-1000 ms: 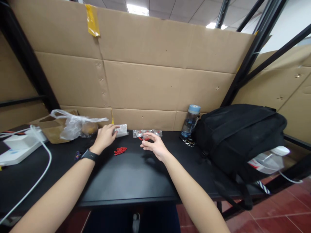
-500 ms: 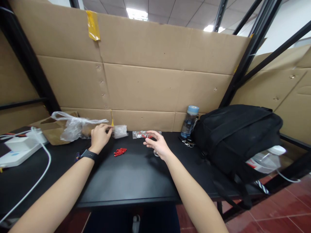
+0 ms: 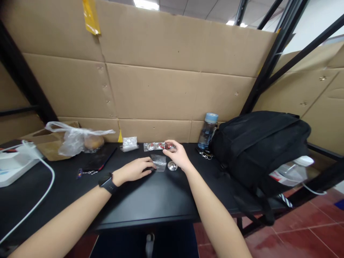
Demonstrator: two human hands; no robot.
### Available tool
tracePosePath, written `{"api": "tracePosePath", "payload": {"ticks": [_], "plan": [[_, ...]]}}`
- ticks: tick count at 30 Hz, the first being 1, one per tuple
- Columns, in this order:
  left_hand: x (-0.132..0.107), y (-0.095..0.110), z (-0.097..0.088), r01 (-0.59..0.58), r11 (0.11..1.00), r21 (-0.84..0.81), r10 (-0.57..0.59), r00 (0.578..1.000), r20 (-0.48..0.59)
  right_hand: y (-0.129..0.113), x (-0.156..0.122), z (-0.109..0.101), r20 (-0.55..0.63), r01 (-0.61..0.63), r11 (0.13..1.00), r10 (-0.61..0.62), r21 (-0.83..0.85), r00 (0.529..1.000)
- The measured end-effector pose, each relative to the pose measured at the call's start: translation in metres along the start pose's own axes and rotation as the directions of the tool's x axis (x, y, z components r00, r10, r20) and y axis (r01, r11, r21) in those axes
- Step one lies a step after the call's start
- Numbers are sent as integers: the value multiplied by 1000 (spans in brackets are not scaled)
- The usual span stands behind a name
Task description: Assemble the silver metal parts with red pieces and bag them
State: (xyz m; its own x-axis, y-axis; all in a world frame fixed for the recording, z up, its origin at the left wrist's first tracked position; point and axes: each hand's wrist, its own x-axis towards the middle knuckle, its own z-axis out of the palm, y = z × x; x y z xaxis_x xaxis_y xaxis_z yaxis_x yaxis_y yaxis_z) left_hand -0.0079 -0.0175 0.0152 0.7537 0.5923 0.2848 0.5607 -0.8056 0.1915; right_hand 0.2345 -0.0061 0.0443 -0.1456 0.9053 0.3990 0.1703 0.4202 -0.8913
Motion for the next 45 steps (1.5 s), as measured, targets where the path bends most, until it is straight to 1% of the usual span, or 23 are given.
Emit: {"api": "tracePosePath", "payload": {"ticks": [4, 6, 8, 11, 13, 18, 21, 23, 25, 28, 30, 31, 33, 36, 40, 42, 45], "plan": [[-5, 0, 0, -3, 999, 33, 2, 1000, 24, 1, -2, 1, 81, 112, 959, -94, -259, 992], [-5, 2, -1, 12, 997, 70, -14, 1000, 27, 0, -4, 1, 95, 144, 935, -119, -324, 988], [-4, 4, -2, 38, 992, 122, -41, 999, 22, -3, -5, 0, 68, 151, 922, -135, -356, 988], [-3, 6, -3, 55, 979, 194, -58, 998, 11, -6, -5, -3, 18, 140, 914, -144, -380, 989], [-2, 5, -2, 51, 976, 210, -54, 999, 6, -6, -4, -4, 6, 133, 914, -141, -384, 990], [-1, 1, 4, 50, 985, 166, -45, 998, -33, -6, -5, -2, 26, 125, 910, -125, -396, 992], [-1, 1, 8, 90, 988, 123, -87, 996, -25, -7, -6, -1, 63, 160, 892, -147, -423, 987], [-2, 0, 8, 104, 992, 77, -106, 994, 11, -8, -8, 0, 122, 179, 877, -139, -446, 983], [-4, -3, 6, 91, 995, 26, -92, 994, 51, -10, -10, 2, 229, 200, 863, -101, -463, 968], [-7, -8, -1, 67, 997, -35, -62, 989, 131, -11, -15, 6, 421, 252, 837, -29, -485, 907], [-9, -11, -6, 60, 997, -56, -48, 980, 192, -11, -17, 10, 489, 283, 805, 11, -522, 872], [-10, -13, -8, 52, 997, -63, -37, 976, 216, -10, -18, 12, 502, 290, 788, 28, -543, 864], [-11, -17, -10, 27, 997, -76, -8, 970, 241, -8, -19, 15, 508, 290, 763, 57, -577, 860], [-12, -20, -11, -4, 996, -84, 25, 967, 252, -5, -19, 20, 514, 291, 751, 74, -592, 854], [-12, -22, -9, 4, 997, -83, 21, 955, 297, 0, -18, 27, 483, 299, 740, 41, -603, 875], [-13, -22, -9, -2, 996, -94, 31, 950, 309, 3, -18, 31, 462, 296, 748, 16, -594, 887], [-13, -22, -10, -11, 994, -110, 43, 956, 290, 7, -17, 32, 464, 281, 796, 0, -536, 886]]}}
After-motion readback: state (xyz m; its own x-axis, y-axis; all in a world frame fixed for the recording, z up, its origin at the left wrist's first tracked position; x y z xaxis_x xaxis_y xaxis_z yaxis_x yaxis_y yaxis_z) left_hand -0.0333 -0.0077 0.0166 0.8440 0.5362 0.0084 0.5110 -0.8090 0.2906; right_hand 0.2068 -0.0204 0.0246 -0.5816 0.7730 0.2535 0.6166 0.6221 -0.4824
